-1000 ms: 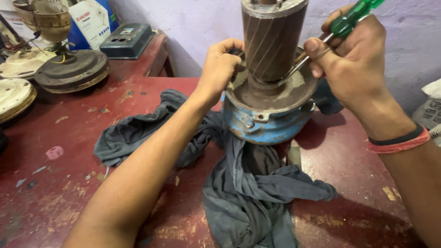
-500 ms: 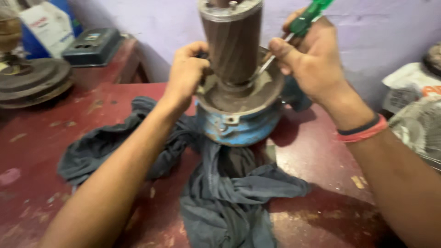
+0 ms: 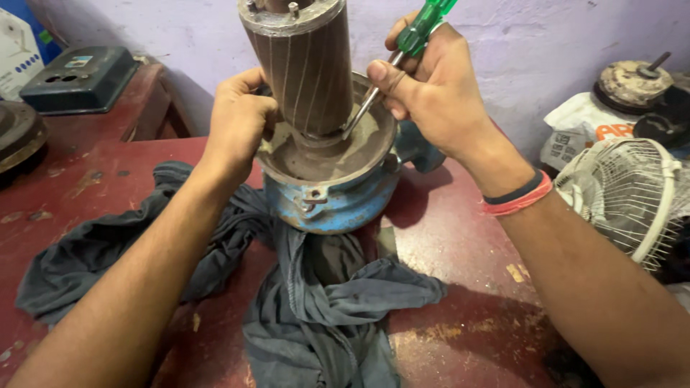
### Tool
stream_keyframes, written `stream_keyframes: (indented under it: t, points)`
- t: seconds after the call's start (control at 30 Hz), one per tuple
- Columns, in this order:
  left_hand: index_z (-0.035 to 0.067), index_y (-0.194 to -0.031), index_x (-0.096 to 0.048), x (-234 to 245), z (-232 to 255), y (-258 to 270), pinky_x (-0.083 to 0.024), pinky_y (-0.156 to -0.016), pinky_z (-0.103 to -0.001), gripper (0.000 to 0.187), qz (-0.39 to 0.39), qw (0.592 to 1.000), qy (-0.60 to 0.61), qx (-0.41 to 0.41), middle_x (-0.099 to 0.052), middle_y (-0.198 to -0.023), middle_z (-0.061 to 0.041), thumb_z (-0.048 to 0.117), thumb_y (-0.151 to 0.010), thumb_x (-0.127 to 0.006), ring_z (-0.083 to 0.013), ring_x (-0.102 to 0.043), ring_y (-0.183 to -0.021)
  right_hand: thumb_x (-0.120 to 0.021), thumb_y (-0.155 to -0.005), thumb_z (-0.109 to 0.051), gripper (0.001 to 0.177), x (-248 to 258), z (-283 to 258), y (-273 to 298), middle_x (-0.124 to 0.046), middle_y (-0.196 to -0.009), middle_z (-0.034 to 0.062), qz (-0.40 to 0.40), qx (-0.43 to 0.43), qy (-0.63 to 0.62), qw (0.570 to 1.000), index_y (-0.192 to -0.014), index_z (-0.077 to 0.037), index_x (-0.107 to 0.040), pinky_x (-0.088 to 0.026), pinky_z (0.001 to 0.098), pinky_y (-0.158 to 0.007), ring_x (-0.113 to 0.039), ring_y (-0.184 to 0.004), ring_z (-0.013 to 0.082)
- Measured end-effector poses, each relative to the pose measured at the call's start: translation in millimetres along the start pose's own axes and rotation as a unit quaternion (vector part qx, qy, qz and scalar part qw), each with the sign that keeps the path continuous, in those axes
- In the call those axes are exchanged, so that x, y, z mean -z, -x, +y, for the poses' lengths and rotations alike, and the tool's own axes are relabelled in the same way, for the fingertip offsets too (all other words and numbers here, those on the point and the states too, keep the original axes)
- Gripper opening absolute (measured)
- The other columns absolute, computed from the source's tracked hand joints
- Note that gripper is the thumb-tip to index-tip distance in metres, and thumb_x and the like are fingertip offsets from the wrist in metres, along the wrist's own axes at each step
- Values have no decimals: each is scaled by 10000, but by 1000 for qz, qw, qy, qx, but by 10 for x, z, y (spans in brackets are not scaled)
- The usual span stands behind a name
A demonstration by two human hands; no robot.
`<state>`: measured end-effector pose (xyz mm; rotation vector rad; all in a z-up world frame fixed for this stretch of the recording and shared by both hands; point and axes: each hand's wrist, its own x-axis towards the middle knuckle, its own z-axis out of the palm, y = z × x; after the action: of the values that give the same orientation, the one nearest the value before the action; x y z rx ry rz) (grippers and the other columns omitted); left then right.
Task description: The person uses a screwdriver to scrape and clean the gap between the rotor and stator of an electric motor held in a bench vise. The person rotates the motor and continues scraping around the circumference.
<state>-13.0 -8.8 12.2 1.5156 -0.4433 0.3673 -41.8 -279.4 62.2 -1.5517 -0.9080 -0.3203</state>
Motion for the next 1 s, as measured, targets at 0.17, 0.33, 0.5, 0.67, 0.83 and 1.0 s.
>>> stream_keyframes:
  t: [0.17, 0.33, 0.5, 0.67, 0.83, 1.0]
  points:
    - [25, -928, -703, -10, -4, -6, -374, -453, -241, 318, 0, 1000, 3, 4, -615, -693, -17, -89, -717, -495, -80, -483, -503, -731, -1068, -14, 287, 38, 7, 1, -561, -788, 21, -1, 29, 15, 999, -1179, -23, -467, -383, 239, -520, -528, -583, 95]
    - [21, -931, -699, -10, -16, 1, -371, -472, -239, 319, -5, 1000, -2, -8, -621, -705, -17, -90, -717, -490, -78, -487, -528, -736, -1062, -8, 284, 39, 28, 21, -556, -760, 18, 11, 16, 21, 1000, -1165, -18, -472, -376, 235, -505, -519, -569, 89]
    - [16, -937, -700, -6, -16, 2, -384, -486, -240, 321, -12, 1000, 12, -13, -631, -722, -19, -92, -717, -492, -79, -499, -545, -729, -1070, 47, 280, 13, 25, 28, -557, -809, 9, -11, 59, 83, 995, -1171, 1, -471, -422, 224, -537, -537, -611, 69]
    - [10, -939, -701, 7, -14, 6, -364, -481, -240, 316, -5, 1000, 0, -13, -625, -719, -22, -93, -728, -490, -74, -485, -549, -722, -1051, 66, 273, 7, -20, 12, -568, -770, 20, 31, 28, 67, 997, -1151, -11, -479, -392, 232, -509, -525, -578, 80]
    - [8, -932, -696, -11, 12, 0, -365, -460, -242, 303, -4, 1000, 3, 1, -621, -707, -16, -95, -729, -496, -82, -485, -516, -722, -1049, 76, 285, 2, -11, 19, -570, -839, 10, 14, 40, 55, 998, -1183, -6, -484, -432, 235, -553, -537, -606, 71]
    - [12, -1016, -737, -46, 62, 27, -364, -470, -232, 376, -4, 1000, 0, 1, -645, -737, -6, -97, -738, -507, -65, -482, -528, -718, -1055, 58, 286, 15, 14, 31, -566, -821, 2, -12, 41, 80, 996, -1199, -9, -481, -442, 222, -567, -539, -634, 61]
